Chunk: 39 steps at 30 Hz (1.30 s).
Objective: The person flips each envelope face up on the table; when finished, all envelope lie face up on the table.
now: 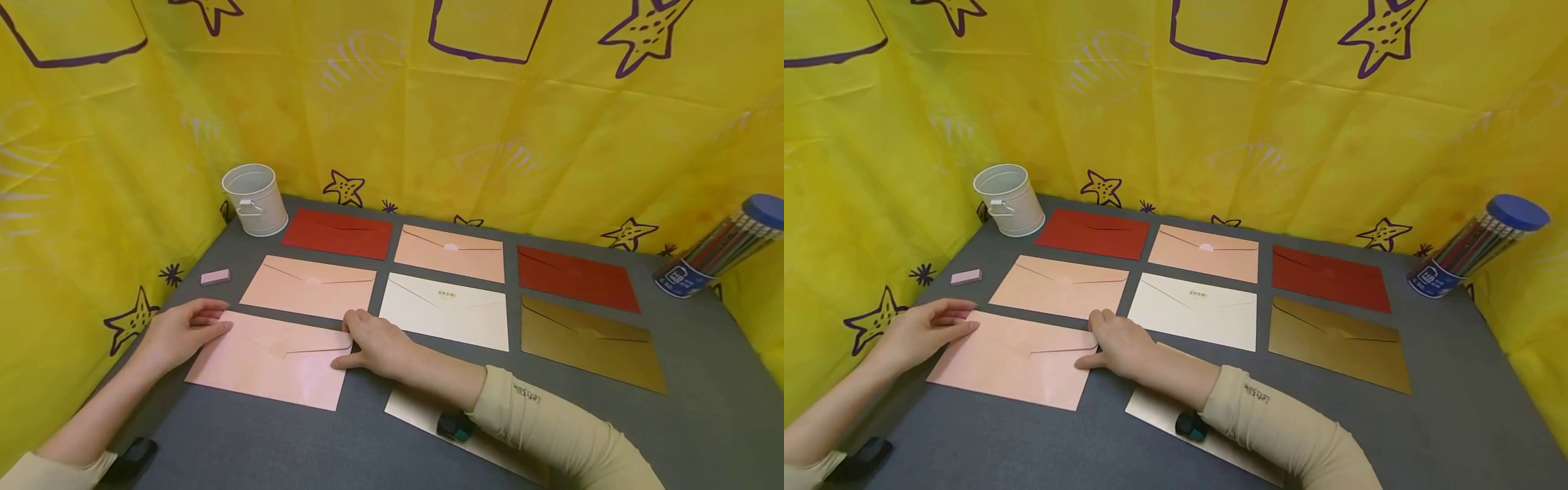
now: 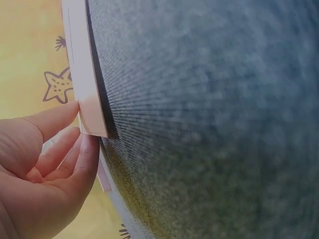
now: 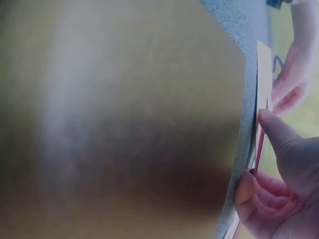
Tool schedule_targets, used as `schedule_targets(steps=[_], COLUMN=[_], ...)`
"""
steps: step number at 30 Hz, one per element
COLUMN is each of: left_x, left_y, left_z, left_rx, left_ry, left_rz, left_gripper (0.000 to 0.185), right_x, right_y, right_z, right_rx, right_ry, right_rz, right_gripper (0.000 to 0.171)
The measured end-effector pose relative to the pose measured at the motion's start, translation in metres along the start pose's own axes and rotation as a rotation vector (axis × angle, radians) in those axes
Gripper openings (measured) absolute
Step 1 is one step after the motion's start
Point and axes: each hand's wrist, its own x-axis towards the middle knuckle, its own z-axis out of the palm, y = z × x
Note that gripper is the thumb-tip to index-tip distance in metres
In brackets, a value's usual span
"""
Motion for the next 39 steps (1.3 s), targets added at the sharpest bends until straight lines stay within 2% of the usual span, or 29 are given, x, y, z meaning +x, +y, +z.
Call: schedule_targets(steps=[5,10,16,20,24,27,31,34,37,39], left_x=[-0.001,-0.001,-0.001,-0.005,-0.008,-0.01,-0.014,-0.018,-0.021,-0.022], left_y=[0.0,-0.001,0.008,0.022,0.046,0.068,0.096,0.116,0.135,0.145], left_z=[0.003,0.004,0.003,0.005,0.012,0.021,0.037,0.048,0.059,0.067], left_rx=[0.026,0.065,0.118,0.143,0.1,0.047,-0.024,-0.049,-0.012,0.045], left_ry=[0.023,0.045,0.042,0.063,0.086,0.072,-0.007,-0.128,-0.246,-0.313], left_rz=[0.017,0.068,0.121,0.191,0.295,0.382,0.465,0.495,0.568,0.65], left_gripper=[0.043,0.038,0.039,0.042,0.042,0.046,0.058,0.07,0.08,0.084], right_x=[0.001,0.0,-0.008,-0.022,-0.041,-0.058,-0.085,-0.105,-0.128,-0.145], right_y=[0.001,0.003,0.008,0.014,0.021,0.027,0.037,0.047,0.058,0.065], right_z=[0.001,0.001,-0.004,-0.01,-0.02,-0.027,-0.034,-0.038,-0.04,-0.042], right_rx=[-0.02,-0.018,0.025,0.052,0.102,0.144,0.172,0.171,0.14,0.111], right_ry=[0.003,0.002,0.022,0.039,0.065,0.103,0.169,0.209,0.225,0.218], right_rz=[-0.002,-0.01,-0.006,-0.009,-0.007,-0.01,-0.022,-0.037,-0.041,-0.03], right_gripper=[0.046,0.047,0.045,0.043,0.049,0.053,0.057,0.061,0.066,0.069])
